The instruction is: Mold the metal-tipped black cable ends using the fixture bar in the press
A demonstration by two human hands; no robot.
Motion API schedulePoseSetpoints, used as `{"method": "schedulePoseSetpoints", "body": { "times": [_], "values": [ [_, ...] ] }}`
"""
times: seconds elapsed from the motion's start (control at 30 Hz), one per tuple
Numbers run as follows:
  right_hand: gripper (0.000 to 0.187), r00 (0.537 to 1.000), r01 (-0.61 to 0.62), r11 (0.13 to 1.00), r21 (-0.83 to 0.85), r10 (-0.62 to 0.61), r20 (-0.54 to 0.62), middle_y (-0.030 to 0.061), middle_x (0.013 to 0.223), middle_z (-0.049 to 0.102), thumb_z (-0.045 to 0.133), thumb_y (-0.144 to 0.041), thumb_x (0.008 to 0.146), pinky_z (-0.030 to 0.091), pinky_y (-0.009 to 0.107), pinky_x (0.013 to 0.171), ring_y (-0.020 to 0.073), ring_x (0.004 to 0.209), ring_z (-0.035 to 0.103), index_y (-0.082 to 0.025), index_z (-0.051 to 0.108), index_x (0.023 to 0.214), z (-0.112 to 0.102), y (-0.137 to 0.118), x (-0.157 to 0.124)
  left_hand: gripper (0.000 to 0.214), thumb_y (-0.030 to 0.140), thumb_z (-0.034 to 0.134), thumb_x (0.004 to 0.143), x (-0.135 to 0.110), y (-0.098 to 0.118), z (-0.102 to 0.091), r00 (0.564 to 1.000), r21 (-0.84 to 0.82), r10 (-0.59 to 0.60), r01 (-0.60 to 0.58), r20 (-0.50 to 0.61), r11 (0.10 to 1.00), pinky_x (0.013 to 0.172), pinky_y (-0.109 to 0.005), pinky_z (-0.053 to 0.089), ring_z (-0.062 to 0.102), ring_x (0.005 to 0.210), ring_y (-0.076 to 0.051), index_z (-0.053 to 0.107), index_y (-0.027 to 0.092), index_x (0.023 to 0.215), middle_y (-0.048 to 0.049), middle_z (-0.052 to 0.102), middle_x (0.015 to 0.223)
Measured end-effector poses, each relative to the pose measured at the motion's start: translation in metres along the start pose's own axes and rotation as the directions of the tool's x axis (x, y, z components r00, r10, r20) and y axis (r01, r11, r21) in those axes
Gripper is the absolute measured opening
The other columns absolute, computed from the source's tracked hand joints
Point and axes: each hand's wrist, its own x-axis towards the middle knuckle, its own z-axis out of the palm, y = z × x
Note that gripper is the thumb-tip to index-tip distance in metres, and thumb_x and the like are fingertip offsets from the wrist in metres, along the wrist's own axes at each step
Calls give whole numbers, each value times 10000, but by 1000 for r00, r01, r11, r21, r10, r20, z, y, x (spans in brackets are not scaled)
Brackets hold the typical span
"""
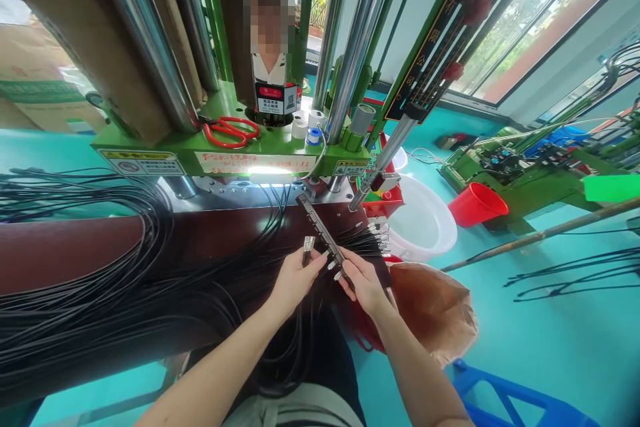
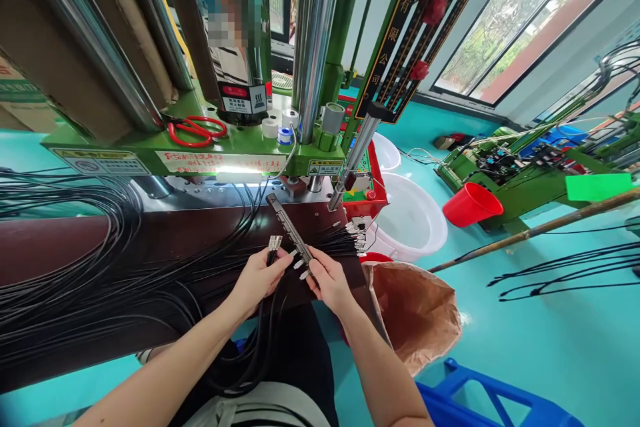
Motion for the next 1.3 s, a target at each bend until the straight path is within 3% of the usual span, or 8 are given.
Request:
{"method": "schedulePoseSetpoints", "body": {
  "times": [0.37, 0.5, 0.6, 0.77, 1.03, 1.17, 1.3],
  "values": [
    [486, 999, 40, 988, -147, -35, 34, -62, 461, 424, 476, -425, 837, 255, 162, 319, 41, 350, 327, -149, 490, 1236, 1, 1, -2, 318, 438, 620, 637, 1, 1, -2, 999, 10, 29, -29, -36, 1000, 327, -164, 190, 261, 317, -24, 458, 165, 644, 103, 333, 399],
    [480, 1000, 0, 999, -46, -1, -26, -60, 442, 429, 496, -424, 822, 213, 158, 304, 36, 328, 304, -130, 514, 1202, 3, -1, -2, 309, 488, 472, 753, 1, 9, -8, 992, 7, 97, -96, -76, 995, 320, -149, 198, 286, 333, -35, 465, 192, 843, 102, 356, 463],
    [474, 995, -45, 999, 24, 47, -90, -61, 440, 429, 524, -425, 803, 206, 152, 303, 33, 325, 299, -136, 525, 1179, 3, -3, -2, 268, 479, 411, 794, 4, 15, -15, 981, 0, 145, -146, -129, 989, 311, -147, 178, 249, 325, -37, 409, 211, 805, 111, 321, 461],
    [463, 997, -43, 999, 24, 44, -64, -58, 446, 432, 527, -425, 801, 211, 153, 304, 33, 324, 303, -149, 533, 1173, 0, -2, -2, 281, 448, 495, 750, 9, 11, -20, 993, 139, 111, -116, 41, 984, 327, -167, 152, 217, 336, -35, 471, 176, 686, 98, 295, 425],
    [454, 1000, -9, 998, -66, 10, 20, -53, 455, 426, 481, -419, 835, 219, 161, 307, 39, 332, 308, -150, 518, 1199, -5, 2, -2, 298, 414, 517, 725, 13, 12, -23, 990, 198, 32, -59, 139, 978, 361, -196, 144, 178, 313, -37, 481, 171, 558, 99, 264, 360],
    [478, 999, -1, 993, -121, 5, 33, -51, 476, 424, 467, -429, 838, 240, 169, 311, 47, 350, 318, -145, 495, 1223, -2, 0, -2, 291, 398, 522, 718, 12, 13, -26, 989, 211, 31, -61, 146, 975, 368, -197, 150, 180, 320, -38, 478, 171, 541, 98, 265, 367],
    [483, 997, 25, 976, -216, -10, 71, -59, 465, 416, 456, -424, 845, 268, 179, 333, 50, 350, 333, -136, 484, 1231, 1, -1, -2, 299, 410, 522, 714, 11, 11, -27, 990, 207, 113, -129, 88, 970, 380, -199, 177, 240, 353, -51, 488, 167, 543, 79, 305, 390]
  ]
}}
